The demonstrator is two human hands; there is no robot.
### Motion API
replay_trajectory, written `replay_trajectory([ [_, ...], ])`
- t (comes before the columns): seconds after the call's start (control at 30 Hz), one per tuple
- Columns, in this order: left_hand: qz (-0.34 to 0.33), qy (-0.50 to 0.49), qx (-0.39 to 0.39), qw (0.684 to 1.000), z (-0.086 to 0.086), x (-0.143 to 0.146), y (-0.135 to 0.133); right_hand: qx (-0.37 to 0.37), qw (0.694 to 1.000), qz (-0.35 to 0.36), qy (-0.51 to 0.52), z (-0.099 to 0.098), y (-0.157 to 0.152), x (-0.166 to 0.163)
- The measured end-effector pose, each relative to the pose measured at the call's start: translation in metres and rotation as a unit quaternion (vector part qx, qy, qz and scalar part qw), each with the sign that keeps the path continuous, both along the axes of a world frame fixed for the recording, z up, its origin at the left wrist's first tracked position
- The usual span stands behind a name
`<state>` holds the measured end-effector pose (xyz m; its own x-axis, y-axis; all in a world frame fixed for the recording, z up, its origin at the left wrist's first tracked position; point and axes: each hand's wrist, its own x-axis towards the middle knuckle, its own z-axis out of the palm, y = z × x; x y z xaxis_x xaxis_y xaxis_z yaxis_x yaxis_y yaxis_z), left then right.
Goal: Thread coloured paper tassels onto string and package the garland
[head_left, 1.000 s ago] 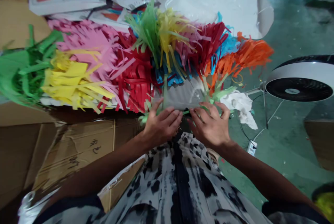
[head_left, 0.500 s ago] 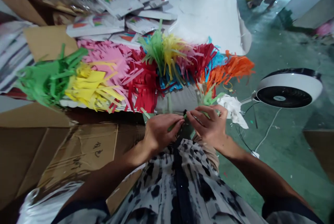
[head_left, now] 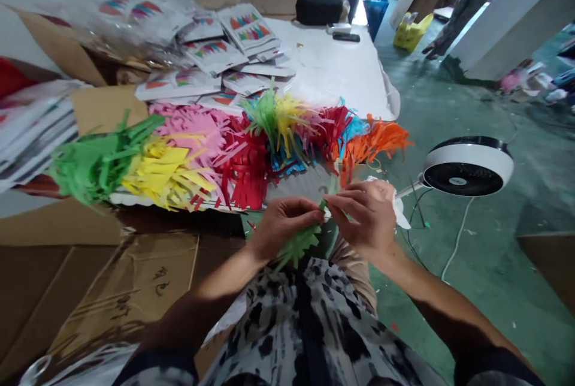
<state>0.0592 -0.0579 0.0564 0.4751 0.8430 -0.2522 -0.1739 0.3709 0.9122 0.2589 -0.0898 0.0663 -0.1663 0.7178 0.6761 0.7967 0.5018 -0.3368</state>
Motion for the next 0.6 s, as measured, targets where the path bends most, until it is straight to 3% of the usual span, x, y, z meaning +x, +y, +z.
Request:
replay_trajectory([
  [0.1, 0.047, 0.005, 0.107, 0.993, 0.009, 0.006, 0.007, -0.113, 0.980, 0.016, 0.162, 0.011, 0.008, -0.008],
  [0.2, 0.037, -0.001, 0.125, 0.991, 0.019, 0.008, 0.015, -0.153, 0.959, 0.030, 0.236, 0.019, 0.018, -0.011],
  [0.33, 0.066, -0.017, 0.120, 0.990, 0.020, 0.008, 0.022, -0.157, 0.956, 0.071, 0.238, 0.021, 0.027, -0.011],
  [0.47, 0.138, -0.035, 0.173, 0.975, 0.015, 0.000, 0.034, -0.207, 0.942, 0.115, 0.237, 0.002, 0.023, -0.013],
  [0.6, 0.193, -0.051, 0.227, 0.953, 0.020, -0.021, 0.051, -0.255, 0.948, 0.131, 0.138, -0.013, 0.024, 0.000],
])
